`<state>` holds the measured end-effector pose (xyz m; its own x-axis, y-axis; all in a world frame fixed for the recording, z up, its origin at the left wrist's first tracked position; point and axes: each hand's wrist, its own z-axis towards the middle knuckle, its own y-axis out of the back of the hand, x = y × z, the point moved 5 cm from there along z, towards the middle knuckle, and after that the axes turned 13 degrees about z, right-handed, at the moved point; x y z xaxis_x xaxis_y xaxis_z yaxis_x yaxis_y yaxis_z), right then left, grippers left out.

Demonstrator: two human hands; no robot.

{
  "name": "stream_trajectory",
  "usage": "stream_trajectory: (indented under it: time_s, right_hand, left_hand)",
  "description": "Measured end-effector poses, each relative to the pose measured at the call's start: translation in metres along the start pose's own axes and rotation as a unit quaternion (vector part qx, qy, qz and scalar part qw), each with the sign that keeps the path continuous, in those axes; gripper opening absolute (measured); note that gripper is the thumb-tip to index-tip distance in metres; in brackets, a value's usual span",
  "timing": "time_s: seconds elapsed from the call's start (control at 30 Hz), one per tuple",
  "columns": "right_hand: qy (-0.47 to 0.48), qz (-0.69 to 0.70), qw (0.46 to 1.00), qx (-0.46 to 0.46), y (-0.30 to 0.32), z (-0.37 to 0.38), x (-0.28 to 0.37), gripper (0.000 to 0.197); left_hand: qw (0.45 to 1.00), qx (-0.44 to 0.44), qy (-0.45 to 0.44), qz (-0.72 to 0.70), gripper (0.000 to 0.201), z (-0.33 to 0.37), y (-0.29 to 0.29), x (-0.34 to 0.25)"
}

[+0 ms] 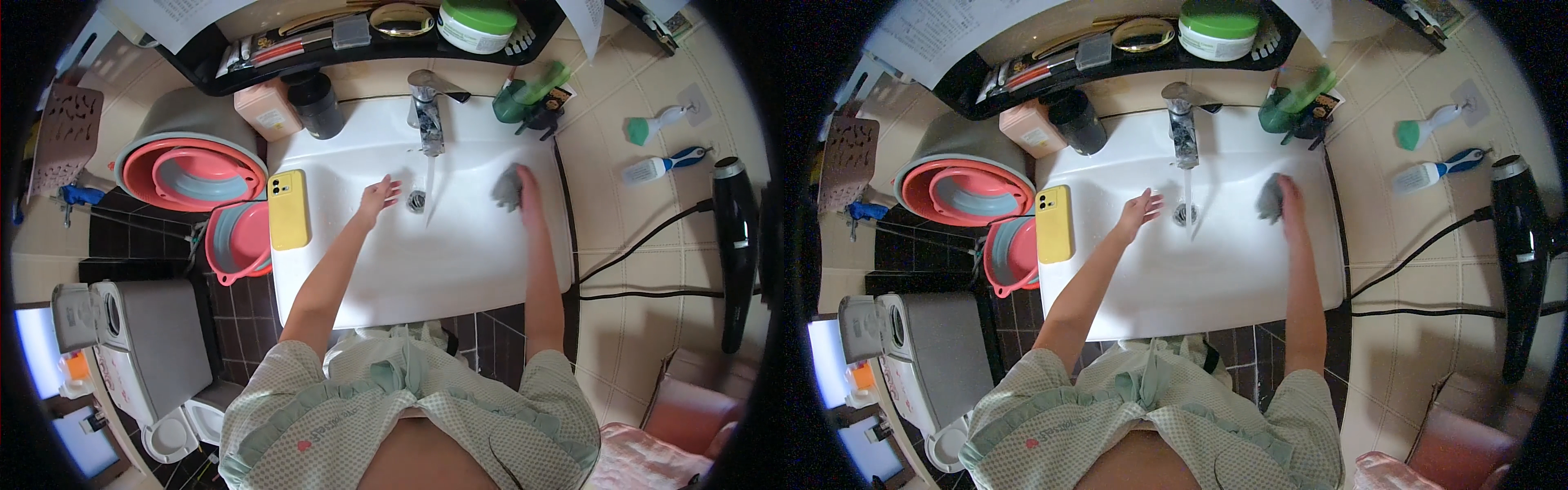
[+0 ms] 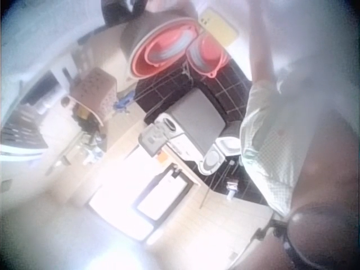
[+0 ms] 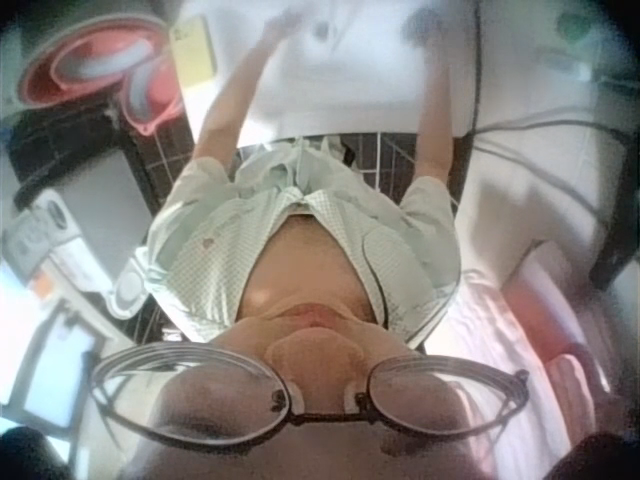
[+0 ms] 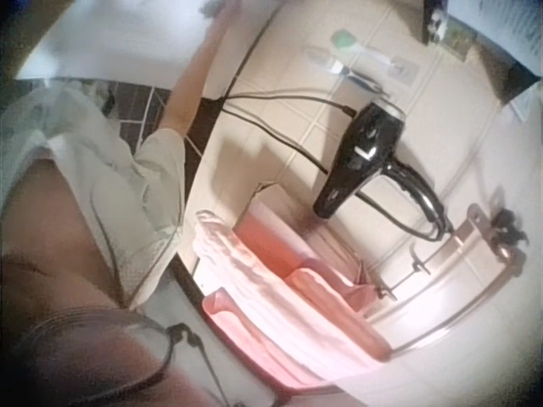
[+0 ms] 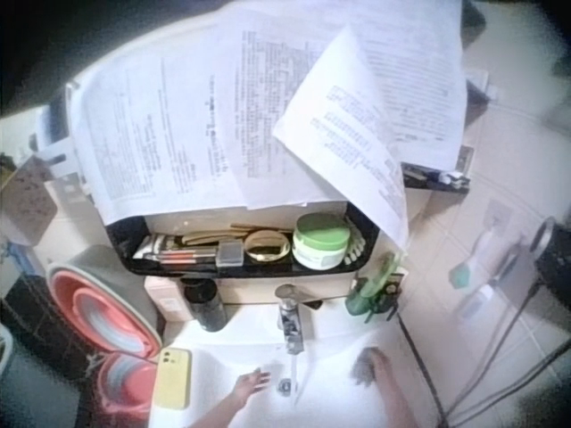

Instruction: The person is washing a small green cloth in a bathroom sink using soap.

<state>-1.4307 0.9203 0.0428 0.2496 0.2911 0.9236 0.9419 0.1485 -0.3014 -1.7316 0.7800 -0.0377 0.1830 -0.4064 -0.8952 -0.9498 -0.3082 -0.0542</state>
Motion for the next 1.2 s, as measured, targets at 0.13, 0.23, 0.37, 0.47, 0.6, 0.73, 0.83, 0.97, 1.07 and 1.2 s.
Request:
stream_trajectory:
  time_s: [0.13,0.23,0.37,0.47,0.6,0.73,0.83,0.97,1.07,1.2]
  right_hand:
    - [-0.166,0.137,0.976,0.022,-0.063,-0.018,-0.067,0.032]
    - [-0.262,0.303,0.909,0.113,-0.121,-0.035,-0.097,0.031]
    - [-0.249,0.411,0.876,0.052,-0.137,-0.027,-0.118,0.03]
    - [-0.266,0.315,0.906,0.1,-0.152,-0.024,-0.117,0.03]
    - [-0.248,0.207,0.945,0.046,-0.131,-0.011,-0.102,0.029]
    - [-0.146,0.158,0.977,-0.004,-0.095,0.007,-0.073,0.03]
    - [-0.104,0.167,0.98,0.014,-0.088,0.01,-0.045,0.03]
    - [-0.081,0.144,0.985,0.039,-0.059,0.01,-0.008,0.03]
    - [-0.069,0.076,0.995,-0.015,-0.023,0.011,0.0,0.03]
    - [-0.087,-0.019,0.993,-0.083,0.011,-0.011,0.0,0.03]
  left_hand:
    - [0.991,0.105,0.005,-0.079,0.046,0.001,-0.048,-0.006]
    - [0.987,0.073,0.124,-0.072,0.047,0.004,-0.065,0.02]
    - [0.923,0.103,0.191,-0.319,0.039,-0.027,-0.1,0.001]
    - [0.945,0.154,0.205,-0.203,0.03,-0.019,-0.08,0.037]
    - [0.956,0.136,0.204,-0.16,0.024,-0.01,-0.059,0.047]
    - [0.984,0.047,0.17,-0.002,0.021,-0.006,-0.038,0.046]
    - [0.97,-0.033,0.134,0.201,0.031,0.005,-0.001,0.065]
    - [0.896,-0.099,-0.008,0.432,0.034,0.01,0.006,0.046]
    - [0.835,-0.07,0.019,0.546,0.035,0.011,-0.02,0.018]
    - [0.765,0.075,-0.043,0.638,0.033,0.02,-0.094,-0.01]
